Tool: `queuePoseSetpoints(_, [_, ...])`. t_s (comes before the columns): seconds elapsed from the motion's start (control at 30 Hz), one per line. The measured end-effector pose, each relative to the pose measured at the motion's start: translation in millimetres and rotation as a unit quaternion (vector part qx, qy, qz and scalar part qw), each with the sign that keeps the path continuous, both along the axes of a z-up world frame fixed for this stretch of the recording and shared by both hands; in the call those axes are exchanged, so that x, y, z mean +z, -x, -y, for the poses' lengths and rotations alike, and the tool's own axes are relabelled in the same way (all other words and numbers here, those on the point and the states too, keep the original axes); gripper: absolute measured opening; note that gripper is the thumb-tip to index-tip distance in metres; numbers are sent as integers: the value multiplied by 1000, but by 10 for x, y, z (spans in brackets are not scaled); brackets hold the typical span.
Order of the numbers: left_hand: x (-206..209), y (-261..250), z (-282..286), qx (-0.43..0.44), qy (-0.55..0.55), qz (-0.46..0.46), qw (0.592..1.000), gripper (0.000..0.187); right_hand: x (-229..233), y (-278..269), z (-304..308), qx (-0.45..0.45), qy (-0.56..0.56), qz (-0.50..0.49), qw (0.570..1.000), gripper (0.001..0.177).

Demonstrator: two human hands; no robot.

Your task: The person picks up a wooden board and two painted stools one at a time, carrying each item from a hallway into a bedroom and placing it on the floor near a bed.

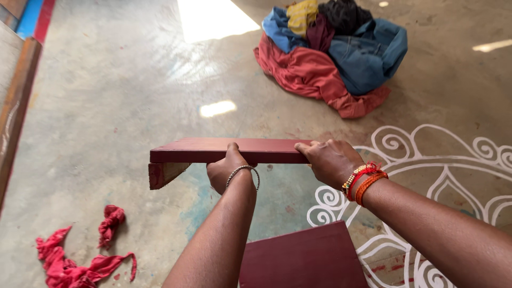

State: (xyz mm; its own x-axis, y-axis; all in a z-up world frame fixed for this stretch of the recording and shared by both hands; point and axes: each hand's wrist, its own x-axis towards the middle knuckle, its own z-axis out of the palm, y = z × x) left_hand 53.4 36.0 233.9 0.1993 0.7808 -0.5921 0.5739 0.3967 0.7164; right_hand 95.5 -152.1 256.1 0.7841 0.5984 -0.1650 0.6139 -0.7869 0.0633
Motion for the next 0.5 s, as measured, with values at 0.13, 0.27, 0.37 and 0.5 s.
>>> queuePoseSetpoints(0.13, [403,-16,-135,27,-34,-17,999,44,533,8,-91,26,-59,4,998,42])
queuePoseSetpoints(0.27, [789,-66,-284,94,60,66,992,39,1047,12,-189,36,-73,14,997,40])
queuePoseSetpoints(0.37, [1065,5,-310,150,127,186,963,35,1376,23,-219,59,-88,32,994,40])
queuePoseSetpoints(0.5, [1583,91,-335,144,93,212,962,32,1734,3,-181,59,-83,42,994,41])
